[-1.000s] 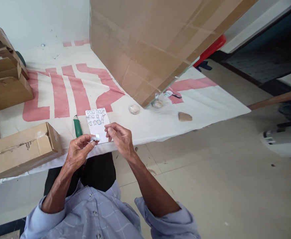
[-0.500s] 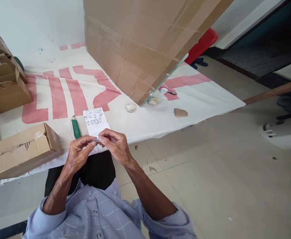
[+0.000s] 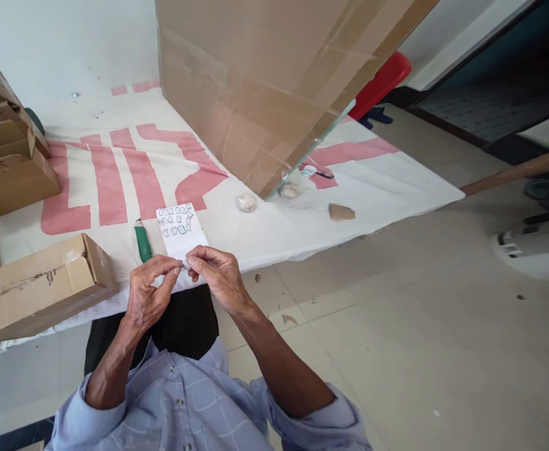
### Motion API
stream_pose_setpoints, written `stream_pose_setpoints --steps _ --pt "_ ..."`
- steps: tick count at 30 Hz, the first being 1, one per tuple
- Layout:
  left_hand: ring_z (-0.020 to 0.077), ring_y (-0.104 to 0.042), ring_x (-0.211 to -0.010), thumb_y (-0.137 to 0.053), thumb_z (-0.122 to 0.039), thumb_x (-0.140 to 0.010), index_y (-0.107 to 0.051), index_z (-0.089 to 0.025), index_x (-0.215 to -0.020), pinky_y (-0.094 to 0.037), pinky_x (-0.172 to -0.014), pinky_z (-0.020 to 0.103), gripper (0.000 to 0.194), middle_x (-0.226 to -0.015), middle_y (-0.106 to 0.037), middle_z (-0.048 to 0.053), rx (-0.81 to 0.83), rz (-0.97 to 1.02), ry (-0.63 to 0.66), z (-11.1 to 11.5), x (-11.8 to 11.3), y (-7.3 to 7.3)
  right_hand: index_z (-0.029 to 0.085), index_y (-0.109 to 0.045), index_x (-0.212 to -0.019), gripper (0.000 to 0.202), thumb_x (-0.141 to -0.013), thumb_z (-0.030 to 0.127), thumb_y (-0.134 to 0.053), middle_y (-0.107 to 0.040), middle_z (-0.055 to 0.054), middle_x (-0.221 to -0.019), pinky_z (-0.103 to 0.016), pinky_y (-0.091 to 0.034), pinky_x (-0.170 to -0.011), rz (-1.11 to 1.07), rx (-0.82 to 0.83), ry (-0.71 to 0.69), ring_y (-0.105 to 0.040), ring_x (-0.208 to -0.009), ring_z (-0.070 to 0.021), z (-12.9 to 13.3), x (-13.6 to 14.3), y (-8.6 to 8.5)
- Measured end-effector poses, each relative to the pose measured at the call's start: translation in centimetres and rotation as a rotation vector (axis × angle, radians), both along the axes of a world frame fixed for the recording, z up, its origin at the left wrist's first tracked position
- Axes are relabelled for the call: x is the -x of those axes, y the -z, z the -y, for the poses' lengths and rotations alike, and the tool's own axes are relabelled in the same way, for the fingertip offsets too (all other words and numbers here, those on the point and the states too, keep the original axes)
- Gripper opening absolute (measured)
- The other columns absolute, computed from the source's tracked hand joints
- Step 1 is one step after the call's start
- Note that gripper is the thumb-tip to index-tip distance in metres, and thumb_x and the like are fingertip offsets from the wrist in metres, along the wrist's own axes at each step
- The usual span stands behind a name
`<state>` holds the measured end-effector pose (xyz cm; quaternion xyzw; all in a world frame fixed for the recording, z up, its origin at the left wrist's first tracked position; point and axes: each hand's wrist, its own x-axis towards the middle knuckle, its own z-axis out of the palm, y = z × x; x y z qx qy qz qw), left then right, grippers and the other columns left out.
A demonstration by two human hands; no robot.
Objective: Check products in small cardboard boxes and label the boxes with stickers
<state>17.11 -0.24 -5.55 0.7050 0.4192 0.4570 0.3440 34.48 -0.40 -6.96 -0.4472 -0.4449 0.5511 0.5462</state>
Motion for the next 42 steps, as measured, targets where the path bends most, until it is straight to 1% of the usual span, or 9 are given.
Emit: stream_pose_setpoints --steps 8,13,16,19,22,25,29,37,42 --pt "0.0186 -0.077 -0.084 -0.064 -0.010 -0.101 -0.076 -0.020 -0.112 -0.059 -0.077 0.030 0.019 -0.098 -0.082 0.009 -0.639 -0.290 -0.099 0.0 0.0 1.6 0.021 -0.071 -0.072 0.027 -0.079 0.045 -0.081 -0.061 0.002 -0.061 -0.029 -0.046 -0.058 -0.064 0.094 0.082 -0.052 -0.057 -0.0123 0.3 0.7 -0.1" --pt "0.0189 -0.077 -0.083 -0.065 -0.011 -0.100 -0.075 -0.022 -0.112 -0.059 -0.076 0.032 0.019 -0.098 -0.083 0.008 -0.678 -0.294 -0.094 0.4 -0.1 1.4 0.021 -0.071 -0.074 0.028 -0.082 0.047 -0.079 -0.060 0.003 -0.061 -0.028 -0.044 -0.057 -0.092 0.067 0.128 -0.050 -0.056 -0.0118 -0.1 0.6 0.4" --pt "0.0191 -0.078 -0.085 -0.066 -0.013 -0.100 -0.078 -0.023 -0.105 -0.060 -0.078 0.032 0.016 -0.096 -0.083 0.007 -0.523 -0.151 -0.099 0.8 -0.3 1.3 0.022 -0.070 -0.078 0.028 -0.089 0.047 -0.076 -0.057 0.003 -0.061 -0.029 -0.045 -0.057 -0.032 -0.043 0.222 -0.049 -0.055 -0.0121 -0.1 0.3 0.3" --pt "0.0183 -0.077 -0.081 -0.072 -0.025 -0.100 -0.079 -0.022 -0.099 -0.061 -0.076 0.030 0.008 -0.090 -0.082 0.006 -0.081 0.173 -0.122 0.9 -0.6 1.2 0.023 -0.071 -0.084 0.022 -0.099 0.039 -0.070 -0.064 0.000 -0.073 -0.030 -0.050 -0.061 0.184 -0.318 0.346 -0.057 -0.065 -0.0142 0.4 -0.1 -0.1" --pt "0.0163 -0.074 -0.071 -0.087 -0.043 -0.087 -0.076 -0.021 -0.100 -0.060 -0.067 0.027 0.028 -0.086 -0.081 0.005 0.379 0.566 -0.093 0.8 -1.2 1.0 0.025 -0.075 -0.095 0.010 -0.101 0.020 -0.069 -0.072 -0.004 -0.090 -0.031 -0.055 -0.069 0.497 -0.704 0.425 -0.068 -0.081 -0.0171 1.3 -0.3 -0.2" --pt "0.0153 -0.072 -0.070 -0.099 -0.045 -0.071 -0.073 -0.020 -0.101 -0.059 -0.063 0.025 0.048 -0.085 -0.080 0.003 0.623 0.753 -0.019 0.8 -1.7 0.5 0.028 -0.077 -0.109 0.023 -0.097 0.009 -0.071 -0.074 -0.005 -0.094 -0.029 -0.055 -0.067 0.717 -0.957 0.420 -0.069 -0.080 -0.0167 2.0 -0.3 0.2" --pt "0.0123 -0.069 -0.066 -0.104 -0.034 -0.061 -0.069 -0.020 -0.103 -0.058 -0.061 0.023 0.057 -0.081 -0.077 0.000 0.734 0.810 0.007 1.1 -1.8 -0.1 0.028 -0.075 -0.113 0.028 -0.096 0.006 -0.071 -0.076 -0.006 -0.093 -0.028 -0.055 -0.064 0.833 -1.051 0.411 -0.067 -0.077 -0.0163 2.4 -0.3 0.7" --pt "0.0109 -0.066 -0.060 -0.101 -0.027 -0.060 -0.065 -0.020 -0.102 -0.057 -0.062 0.024 0.056 -0.076 -0.075 -0.002 0.734 0.781 -0.020 0.9 -1.7 -0.5 0.027 -0.073 -0.119 0.030 -0.095 0.009 -0.073 -0.076 -0.007 -0.095 -0.029 -0.057 -0.064 0.819 -1.045 0.368 -0.069 -0.077 -0.0177 2.5 -0.5 1.3" --pt "0.0108 -0.065 -0.058 -0.098 -0.024 -0.063 -0.064 -0.020 -0.102 -0.056 -0.061 0.024 0.052 -0.074 -0.074 -0.003 0.662 0.727 -0.062 0.8 -1.6 -0.7 0.025 -0.072 -0.118 0.022 -0.097 0.025 -0.075 -0.073 -0.008 -0.100 -0.033 -0.060 -0.067 0.597 -0.820 0.324 -0.070 -0.080 -0.0193 2.3 -0.7 0.9"
